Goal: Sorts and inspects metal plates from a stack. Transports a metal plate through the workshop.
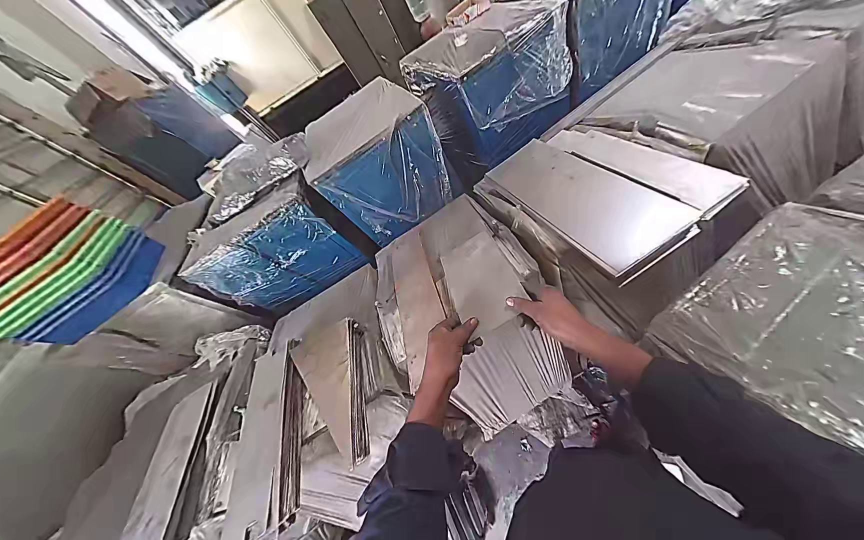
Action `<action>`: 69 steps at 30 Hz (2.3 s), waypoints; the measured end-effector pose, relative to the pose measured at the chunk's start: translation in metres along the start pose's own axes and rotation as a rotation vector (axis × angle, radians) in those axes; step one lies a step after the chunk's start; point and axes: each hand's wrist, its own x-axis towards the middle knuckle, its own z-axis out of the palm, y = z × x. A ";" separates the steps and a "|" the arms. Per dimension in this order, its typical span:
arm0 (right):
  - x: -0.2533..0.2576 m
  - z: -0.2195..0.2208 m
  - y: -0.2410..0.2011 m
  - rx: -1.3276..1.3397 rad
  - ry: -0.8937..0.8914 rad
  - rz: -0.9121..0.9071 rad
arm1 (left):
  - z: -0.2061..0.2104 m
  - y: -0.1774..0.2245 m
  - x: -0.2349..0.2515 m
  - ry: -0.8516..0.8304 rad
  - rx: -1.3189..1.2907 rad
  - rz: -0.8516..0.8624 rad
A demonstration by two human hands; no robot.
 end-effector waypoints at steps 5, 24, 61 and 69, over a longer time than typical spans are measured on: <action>0.023 -0.010 -0.019 -0.634 -0.009 0.122 | -0.004 0.006 0.031 -0.015 0.270 -0.022; 0.040 -0.017 0.002 -0.808 0.209 0.097 | -0.024 0.006 0.079 -0.170 0.433 -0.103; 0.039 0.071 0.028 0.319 0.522 0.118 | 0.008 0.080 0.269 0.014 0.784 0.265; 0.024 0.031 -0.006 -0.776 0.563 -0.580 | 0.008 0.063 0.253 0.197 -0.441 0.417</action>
